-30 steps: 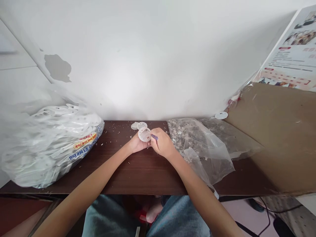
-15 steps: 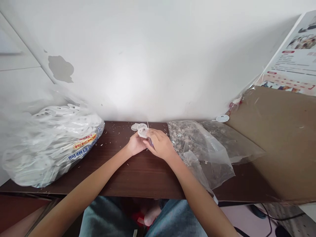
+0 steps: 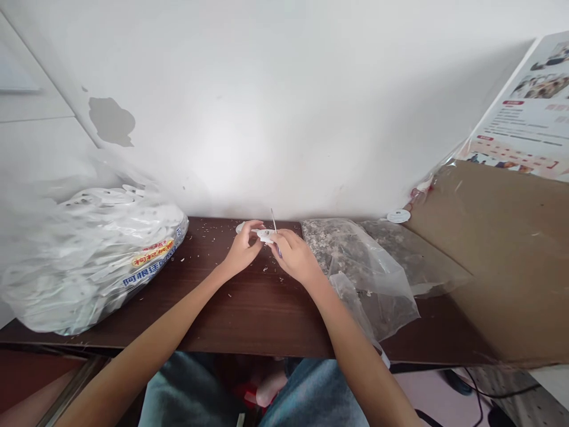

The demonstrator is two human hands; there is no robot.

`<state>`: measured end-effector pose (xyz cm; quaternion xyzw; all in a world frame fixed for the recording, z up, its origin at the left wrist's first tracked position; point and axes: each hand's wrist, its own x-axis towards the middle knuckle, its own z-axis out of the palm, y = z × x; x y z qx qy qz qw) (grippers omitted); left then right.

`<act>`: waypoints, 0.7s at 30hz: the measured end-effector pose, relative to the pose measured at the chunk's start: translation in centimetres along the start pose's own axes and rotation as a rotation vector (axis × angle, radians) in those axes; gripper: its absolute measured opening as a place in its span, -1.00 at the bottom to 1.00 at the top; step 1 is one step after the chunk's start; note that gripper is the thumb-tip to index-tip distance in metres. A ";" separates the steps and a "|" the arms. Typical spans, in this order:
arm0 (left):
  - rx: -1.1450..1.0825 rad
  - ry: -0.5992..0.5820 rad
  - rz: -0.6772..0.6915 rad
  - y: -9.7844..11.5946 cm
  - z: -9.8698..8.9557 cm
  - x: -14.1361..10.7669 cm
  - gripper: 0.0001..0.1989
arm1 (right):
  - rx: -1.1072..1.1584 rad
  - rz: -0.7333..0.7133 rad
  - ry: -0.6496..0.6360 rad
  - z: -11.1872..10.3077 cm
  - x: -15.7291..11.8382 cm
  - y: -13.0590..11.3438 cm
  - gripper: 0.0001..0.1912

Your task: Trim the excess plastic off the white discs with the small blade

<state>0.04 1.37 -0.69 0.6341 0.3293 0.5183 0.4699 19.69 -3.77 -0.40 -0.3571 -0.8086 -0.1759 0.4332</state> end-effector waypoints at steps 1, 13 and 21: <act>0.092 -0.026 0.037 0.2 -0.4 0.0 -0.58 | -0.003 -0.001 -0.013 0.0 0.0 0.0 -0.76; 0.384 -0.093 0.141 -0.7 -0.6 -0.4 -0.73 | -0.015 -0.003 -0.148 0.2 -0.3 0.0 -0.87; 0.422 -0.160 0.202 -0.8 -0.9 -0.4 -0.76 | -0.035 -0.021 -0.182 0.3 -0.4 0.0 -0.89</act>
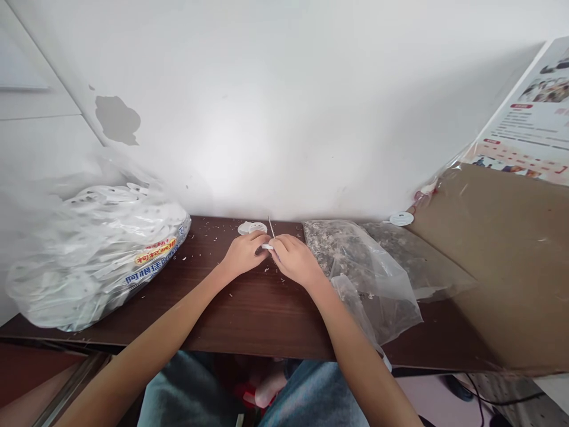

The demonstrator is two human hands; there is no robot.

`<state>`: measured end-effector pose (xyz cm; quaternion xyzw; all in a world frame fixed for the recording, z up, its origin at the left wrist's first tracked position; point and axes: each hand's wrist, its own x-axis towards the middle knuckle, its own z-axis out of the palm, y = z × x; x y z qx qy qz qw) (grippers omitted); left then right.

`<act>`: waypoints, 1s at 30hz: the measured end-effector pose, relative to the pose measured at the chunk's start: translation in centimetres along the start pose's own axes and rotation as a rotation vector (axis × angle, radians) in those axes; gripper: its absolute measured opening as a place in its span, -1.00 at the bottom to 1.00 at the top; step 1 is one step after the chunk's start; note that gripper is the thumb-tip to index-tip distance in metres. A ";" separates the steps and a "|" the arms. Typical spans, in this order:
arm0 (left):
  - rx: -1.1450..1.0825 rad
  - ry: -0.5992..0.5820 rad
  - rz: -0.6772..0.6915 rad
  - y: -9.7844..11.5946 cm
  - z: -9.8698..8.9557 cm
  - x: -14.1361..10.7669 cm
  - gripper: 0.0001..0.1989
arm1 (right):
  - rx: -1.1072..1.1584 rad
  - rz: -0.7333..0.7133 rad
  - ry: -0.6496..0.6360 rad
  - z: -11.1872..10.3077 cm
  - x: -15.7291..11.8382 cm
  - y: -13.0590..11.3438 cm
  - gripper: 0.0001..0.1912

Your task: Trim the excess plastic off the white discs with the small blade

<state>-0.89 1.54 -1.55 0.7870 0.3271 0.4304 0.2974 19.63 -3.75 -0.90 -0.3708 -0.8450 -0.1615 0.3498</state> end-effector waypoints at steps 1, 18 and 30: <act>0.027 -0.013 0.026 -0.1 -0.1 0.0 -0.77 | -0.001 -0.003 -0.008 0.0 0.0 0.0 -0.89; -0.005 0.015 -0.060 -0.3 0.1 0.7 -0.80 | 0.367 0.351 0.111 0.0 -0.6 1.3 -0.42; -1.008 -0.073 -0.614 0.6 1.6 0.8 -0.63 | 1.527 1.069 0.698 1.2 1.3 0.9 -0.78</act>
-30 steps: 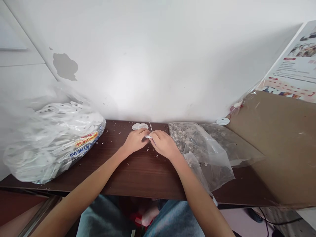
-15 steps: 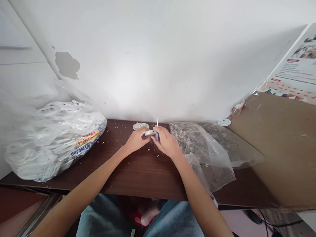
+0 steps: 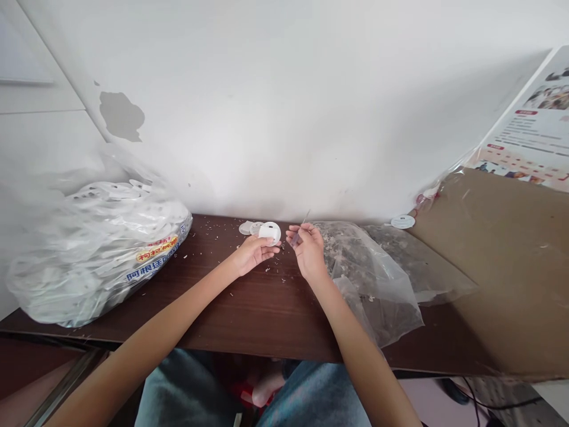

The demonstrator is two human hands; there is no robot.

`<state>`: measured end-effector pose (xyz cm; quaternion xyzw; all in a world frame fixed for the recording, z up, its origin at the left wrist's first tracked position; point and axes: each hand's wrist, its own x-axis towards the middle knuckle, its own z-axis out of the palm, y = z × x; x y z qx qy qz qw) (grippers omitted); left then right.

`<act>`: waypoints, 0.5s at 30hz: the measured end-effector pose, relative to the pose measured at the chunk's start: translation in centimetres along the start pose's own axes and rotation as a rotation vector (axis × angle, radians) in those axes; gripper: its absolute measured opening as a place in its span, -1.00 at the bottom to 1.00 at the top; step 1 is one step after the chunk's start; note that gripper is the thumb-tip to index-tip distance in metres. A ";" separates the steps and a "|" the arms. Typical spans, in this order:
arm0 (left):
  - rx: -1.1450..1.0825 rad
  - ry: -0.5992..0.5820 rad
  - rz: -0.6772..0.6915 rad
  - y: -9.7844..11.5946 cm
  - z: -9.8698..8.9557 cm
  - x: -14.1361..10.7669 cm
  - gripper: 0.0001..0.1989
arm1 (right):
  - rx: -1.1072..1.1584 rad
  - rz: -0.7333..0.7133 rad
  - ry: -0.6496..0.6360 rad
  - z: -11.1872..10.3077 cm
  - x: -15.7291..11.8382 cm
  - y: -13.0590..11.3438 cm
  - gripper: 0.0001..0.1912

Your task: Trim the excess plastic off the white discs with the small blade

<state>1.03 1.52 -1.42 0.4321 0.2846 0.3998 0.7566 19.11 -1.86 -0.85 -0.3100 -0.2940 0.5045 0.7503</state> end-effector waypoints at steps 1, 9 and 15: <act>-0.029 -0.005 -0.025 -0.2 0.2 -0.1 -0.64 | 0.081 0.048 0.038 0.1 0.1 -0.2 -0.76; -0.090 -0.001 -0.108 -1.4 1.9 -0.6 -0.70 | 0.438 0.255 -0.043 0.4 -0.9 -2.7 -0.71; -0.176 0.031 -0.103 -2.3 3.9 -1.6 -0.75 | 0.483 0.110 -0.086 0.8 -1.6 -3.2 -0.37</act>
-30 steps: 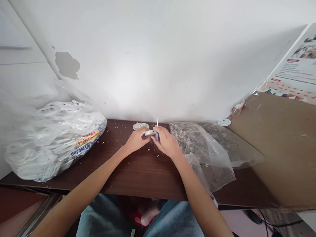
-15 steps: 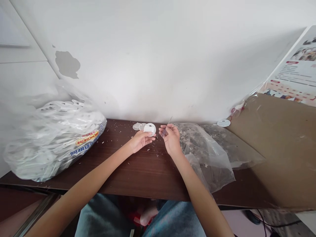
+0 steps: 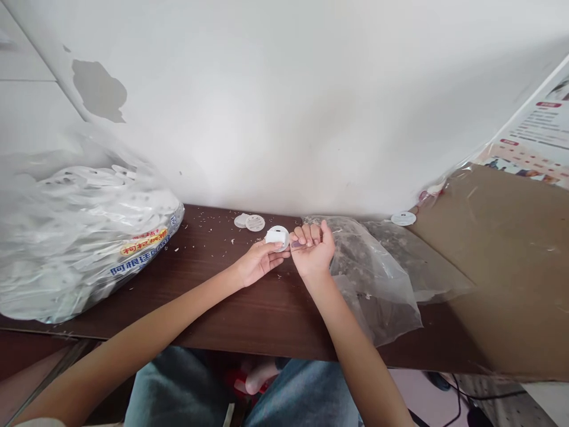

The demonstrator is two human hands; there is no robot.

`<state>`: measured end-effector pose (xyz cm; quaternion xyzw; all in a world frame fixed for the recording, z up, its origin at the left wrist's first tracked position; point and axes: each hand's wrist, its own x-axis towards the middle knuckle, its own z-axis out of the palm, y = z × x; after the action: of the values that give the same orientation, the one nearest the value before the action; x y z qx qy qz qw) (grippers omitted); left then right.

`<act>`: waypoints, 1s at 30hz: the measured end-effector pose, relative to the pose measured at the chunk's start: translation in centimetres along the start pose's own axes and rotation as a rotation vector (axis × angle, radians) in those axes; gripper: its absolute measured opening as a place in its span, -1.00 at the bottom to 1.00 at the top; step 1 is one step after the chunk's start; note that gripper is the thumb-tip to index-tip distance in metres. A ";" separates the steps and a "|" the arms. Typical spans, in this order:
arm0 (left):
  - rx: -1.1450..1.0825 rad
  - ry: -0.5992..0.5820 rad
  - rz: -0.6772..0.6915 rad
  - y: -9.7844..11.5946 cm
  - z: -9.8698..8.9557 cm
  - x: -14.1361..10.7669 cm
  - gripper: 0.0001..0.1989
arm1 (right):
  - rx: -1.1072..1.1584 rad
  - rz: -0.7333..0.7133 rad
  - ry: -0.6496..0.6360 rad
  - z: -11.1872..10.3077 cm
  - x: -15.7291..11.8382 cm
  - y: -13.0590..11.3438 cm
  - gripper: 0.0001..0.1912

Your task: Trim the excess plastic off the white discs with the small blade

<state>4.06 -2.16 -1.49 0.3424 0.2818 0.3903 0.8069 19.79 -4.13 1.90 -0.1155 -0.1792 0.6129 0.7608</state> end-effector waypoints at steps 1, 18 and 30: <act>-0.025 0.006 0.002 -0.3 0.3 -0.2 -0.76 | -0.013 -0.025 -0.005 0.0 0.0 0.1 -0.37; -0.105 0.065 0.062 -2.7 1.5 -0.9 -0.66 | -0.431 -0.264 -0.008 0.6 -0.9 1.4 -0.33; -0.105 0.083 0.124 -2.9 1.8 -1.1 -0.64 | -0.402 -0.261 -0.048 0.3 -0.8 1.9 -0.32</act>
<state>6.04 -5.01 -2.38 0.3000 0.2727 0.4675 0.7856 17.81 -4.52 1.31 -0.2258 -0.3291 0.4638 0.7910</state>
